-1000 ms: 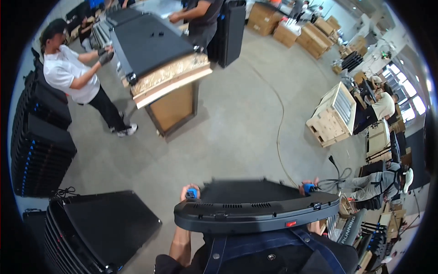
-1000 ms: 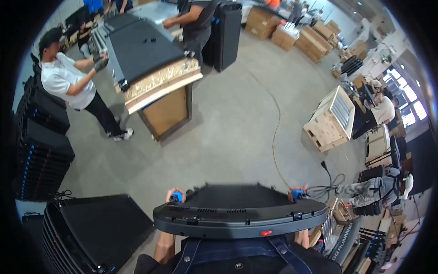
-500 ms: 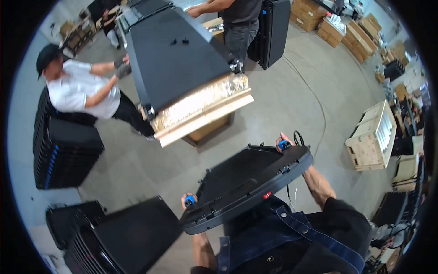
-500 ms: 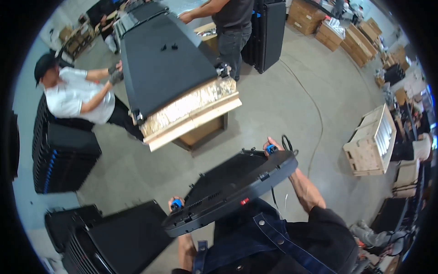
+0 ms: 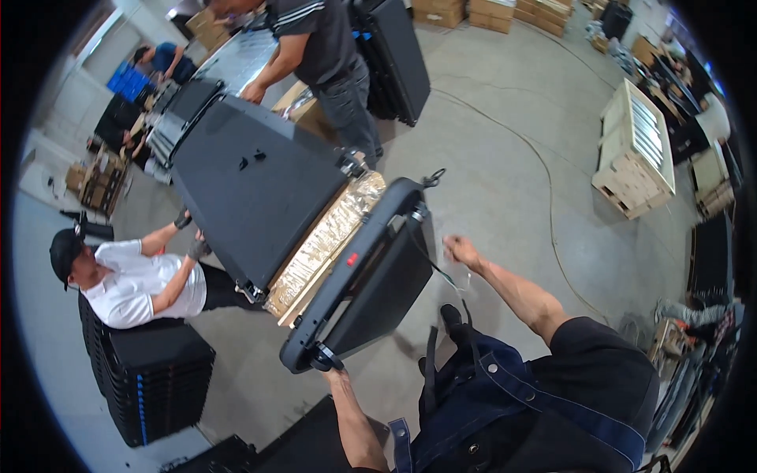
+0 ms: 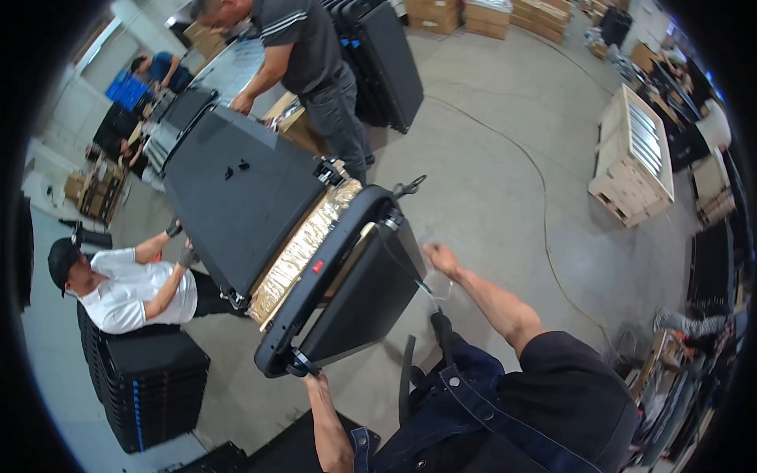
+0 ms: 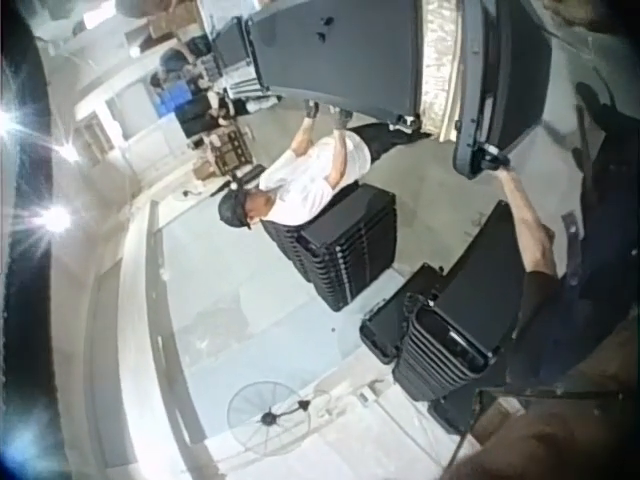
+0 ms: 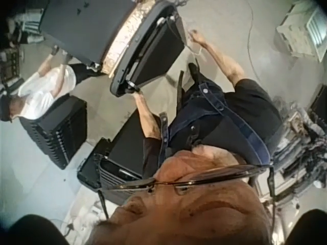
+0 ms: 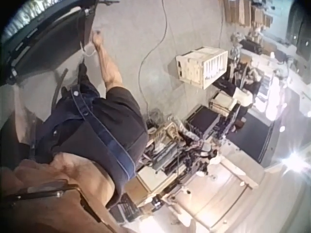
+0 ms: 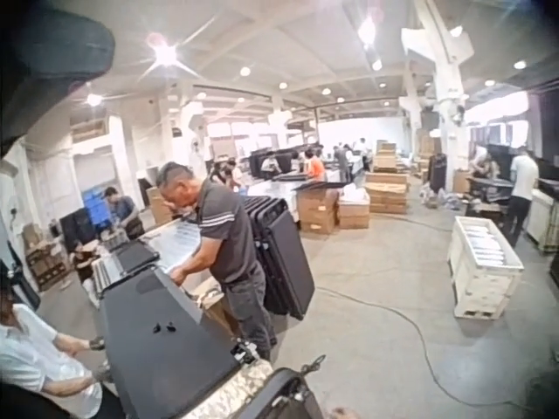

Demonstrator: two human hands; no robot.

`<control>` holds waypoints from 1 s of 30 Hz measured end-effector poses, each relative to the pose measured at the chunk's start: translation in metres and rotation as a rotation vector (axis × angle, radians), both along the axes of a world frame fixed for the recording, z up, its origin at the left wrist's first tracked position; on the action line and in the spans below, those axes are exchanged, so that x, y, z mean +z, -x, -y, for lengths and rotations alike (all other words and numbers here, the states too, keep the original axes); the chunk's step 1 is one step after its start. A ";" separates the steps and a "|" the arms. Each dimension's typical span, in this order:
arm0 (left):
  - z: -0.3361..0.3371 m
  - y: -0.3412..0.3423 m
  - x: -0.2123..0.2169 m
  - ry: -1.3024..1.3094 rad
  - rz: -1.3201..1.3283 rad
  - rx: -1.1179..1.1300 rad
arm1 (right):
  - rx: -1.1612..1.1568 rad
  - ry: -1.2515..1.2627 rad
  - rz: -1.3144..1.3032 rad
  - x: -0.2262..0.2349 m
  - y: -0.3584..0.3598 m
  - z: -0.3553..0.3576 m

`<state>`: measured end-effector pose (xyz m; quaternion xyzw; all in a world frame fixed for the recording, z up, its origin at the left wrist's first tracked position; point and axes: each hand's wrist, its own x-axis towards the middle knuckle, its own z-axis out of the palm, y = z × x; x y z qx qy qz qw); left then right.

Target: Assembling the frame and electronic components of treadmills on a factory assembly line.

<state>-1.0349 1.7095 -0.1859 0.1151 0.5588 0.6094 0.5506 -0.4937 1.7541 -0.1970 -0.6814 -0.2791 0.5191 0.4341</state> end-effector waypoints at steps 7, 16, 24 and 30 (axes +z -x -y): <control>-0.027 0.001 0.010 0.055 -0.001 -0.266 | -0.101 0.566 0.246 -0.016 0.039 0.355; 0.162 0.051 -0.126 0.909 0.486 -1.345 | -0.655 0.867 -0.147 -0.013 0.285 0.728; 0.340 -0.086 -0.118 0.575 -0.258 -2.153 | -0.856 0.869 -0.220 -0.086 0.436 0.888; 0.538 -0.289 0.049 -0.075 -0.251 -1.924 | -1.199 0.858 -0.142 -0.088 0.527 1.072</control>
